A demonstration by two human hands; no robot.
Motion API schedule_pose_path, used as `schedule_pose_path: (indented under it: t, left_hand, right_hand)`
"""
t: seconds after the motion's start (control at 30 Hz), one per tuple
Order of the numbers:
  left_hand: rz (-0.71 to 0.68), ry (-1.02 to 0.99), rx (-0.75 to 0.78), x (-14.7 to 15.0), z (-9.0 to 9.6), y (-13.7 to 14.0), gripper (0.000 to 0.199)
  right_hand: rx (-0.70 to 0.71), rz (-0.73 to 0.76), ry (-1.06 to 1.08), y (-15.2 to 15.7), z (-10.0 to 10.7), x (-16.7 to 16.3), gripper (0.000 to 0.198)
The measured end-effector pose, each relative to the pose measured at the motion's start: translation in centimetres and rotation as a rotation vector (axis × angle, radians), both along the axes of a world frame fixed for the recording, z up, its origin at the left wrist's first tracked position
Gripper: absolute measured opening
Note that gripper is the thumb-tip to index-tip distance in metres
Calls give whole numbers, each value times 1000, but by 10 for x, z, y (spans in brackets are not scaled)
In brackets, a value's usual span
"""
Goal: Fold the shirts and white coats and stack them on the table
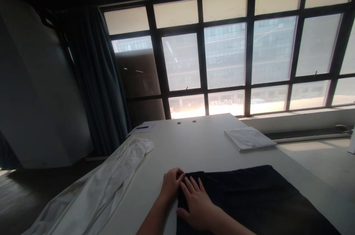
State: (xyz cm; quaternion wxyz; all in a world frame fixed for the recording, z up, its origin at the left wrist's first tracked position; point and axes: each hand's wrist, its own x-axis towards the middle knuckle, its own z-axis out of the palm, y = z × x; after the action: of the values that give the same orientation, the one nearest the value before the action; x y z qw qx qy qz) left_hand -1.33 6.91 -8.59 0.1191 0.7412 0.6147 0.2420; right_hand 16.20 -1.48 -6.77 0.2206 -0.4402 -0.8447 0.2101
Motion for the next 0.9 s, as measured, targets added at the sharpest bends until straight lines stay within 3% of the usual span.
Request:
schedule_pose_path:
  t: [0.3, 0.47, 0.57, 0.7, 0.77, 0.9]
  left_hand:
    - [38, 6, 23, 2, 2, -1, 25]
    - [70, -83, 92, 1, -4, 0, 37]
    - [85, -159, 145, 3, -3, -2, 37]
    - [87, -263, 193, 11, 5, -26, 35]
    - [20, -326, 193, 12, 5, -47, 36]
    - [-293, -298, 245, 0, -16, -94, 36]
  right_hand:
    - [10, 64, 137, -4, -24, 21, 81]
    - [-10, 140, 189, -30, -60, 42, 31]
    - [58, 139, 234, -40, -73, 60, 29]
    - [177, 87, 238, -39, -74, 77, 27]
    - [205, 77, 168, -35, -74, 81, 20]
    - [325, 41, 60, -31, -83, 78, 7]
